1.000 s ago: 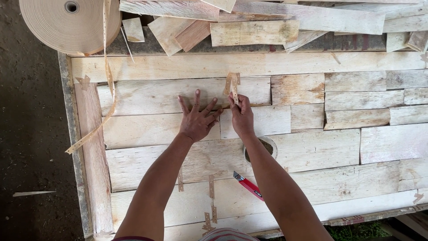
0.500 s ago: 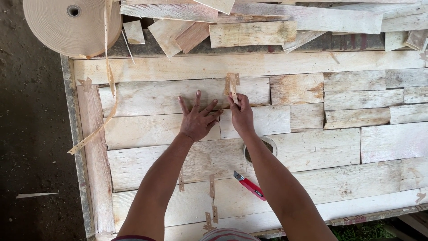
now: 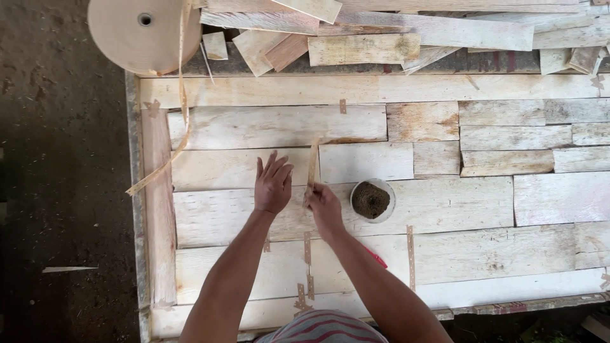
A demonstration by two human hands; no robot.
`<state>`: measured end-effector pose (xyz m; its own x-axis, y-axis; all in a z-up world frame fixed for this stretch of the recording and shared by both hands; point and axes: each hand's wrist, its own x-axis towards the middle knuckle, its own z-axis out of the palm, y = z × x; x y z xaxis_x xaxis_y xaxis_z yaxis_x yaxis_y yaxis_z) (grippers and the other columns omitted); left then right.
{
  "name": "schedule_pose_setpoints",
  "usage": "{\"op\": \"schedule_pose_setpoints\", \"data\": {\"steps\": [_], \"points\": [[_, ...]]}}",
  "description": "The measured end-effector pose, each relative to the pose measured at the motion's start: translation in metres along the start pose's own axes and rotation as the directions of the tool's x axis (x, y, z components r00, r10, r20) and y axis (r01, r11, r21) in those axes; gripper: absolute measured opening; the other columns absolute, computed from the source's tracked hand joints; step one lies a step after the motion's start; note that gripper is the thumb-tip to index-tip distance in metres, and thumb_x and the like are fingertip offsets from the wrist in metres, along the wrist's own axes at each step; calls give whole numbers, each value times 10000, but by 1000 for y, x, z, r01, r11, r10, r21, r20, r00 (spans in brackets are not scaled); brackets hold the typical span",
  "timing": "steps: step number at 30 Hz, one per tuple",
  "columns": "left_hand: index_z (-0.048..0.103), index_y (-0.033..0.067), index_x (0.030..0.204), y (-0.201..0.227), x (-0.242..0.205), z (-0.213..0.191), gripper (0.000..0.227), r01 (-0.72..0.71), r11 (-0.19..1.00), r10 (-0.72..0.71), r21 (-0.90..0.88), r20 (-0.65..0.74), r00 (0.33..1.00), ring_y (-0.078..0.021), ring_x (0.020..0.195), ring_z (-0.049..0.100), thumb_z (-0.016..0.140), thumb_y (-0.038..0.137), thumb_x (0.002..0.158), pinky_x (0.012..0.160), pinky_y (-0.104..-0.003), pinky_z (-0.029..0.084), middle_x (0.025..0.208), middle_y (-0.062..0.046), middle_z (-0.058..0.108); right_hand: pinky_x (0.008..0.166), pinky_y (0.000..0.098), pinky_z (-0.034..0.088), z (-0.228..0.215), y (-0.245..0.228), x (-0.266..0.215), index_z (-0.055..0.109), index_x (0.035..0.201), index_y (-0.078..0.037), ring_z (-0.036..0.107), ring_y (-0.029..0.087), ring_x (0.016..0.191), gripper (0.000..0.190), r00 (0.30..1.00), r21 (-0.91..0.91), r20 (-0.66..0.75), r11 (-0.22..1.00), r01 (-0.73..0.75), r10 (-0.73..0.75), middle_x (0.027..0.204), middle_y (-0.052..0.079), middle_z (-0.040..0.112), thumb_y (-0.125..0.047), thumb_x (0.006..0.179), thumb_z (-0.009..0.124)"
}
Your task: The person arranges wooden planks on a flat surface and secures them using a utility knife to cut and apply strips of adhesive tape. The person repeatedly measures, cuts, and tapes the planks to hold them in place.
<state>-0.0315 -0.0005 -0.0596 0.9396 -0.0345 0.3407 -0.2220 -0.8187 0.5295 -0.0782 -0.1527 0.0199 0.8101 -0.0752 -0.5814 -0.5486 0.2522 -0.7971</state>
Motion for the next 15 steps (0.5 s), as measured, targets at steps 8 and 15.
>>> {"op": "schedule_pose_setpoints", "data": {"steps": [8, 15], "points": [[725, 256, 1118, 13, -91, -35, 195, 164, 986, -164, 9, 47, 985, -260, 1353, 577, 668, 208, 938, 1183, -569, 387, 1290, 69, 688, 727, 275, 563, -20, 65, -79, 413, 1482, -23, 668, 180, 865, 636, 962, -84, 24, 960, -268, 271, 1017, 140, 677, -91, 955, 763], [727, 246, 1084, 35, -123, -53, 152, 156, 988, -156, 4, 53, 986, -276, 1341, 590, 682, 234, 940, 1164, -572, 392, 1259, 46, 698, 636, 317, 613, -33, 74, -102, 618, 1159, 52, 701, 203, 739, 268, 960, -134, 17, 953, -273, 278, 970, 107, 554, -53, 950, 749]]}}
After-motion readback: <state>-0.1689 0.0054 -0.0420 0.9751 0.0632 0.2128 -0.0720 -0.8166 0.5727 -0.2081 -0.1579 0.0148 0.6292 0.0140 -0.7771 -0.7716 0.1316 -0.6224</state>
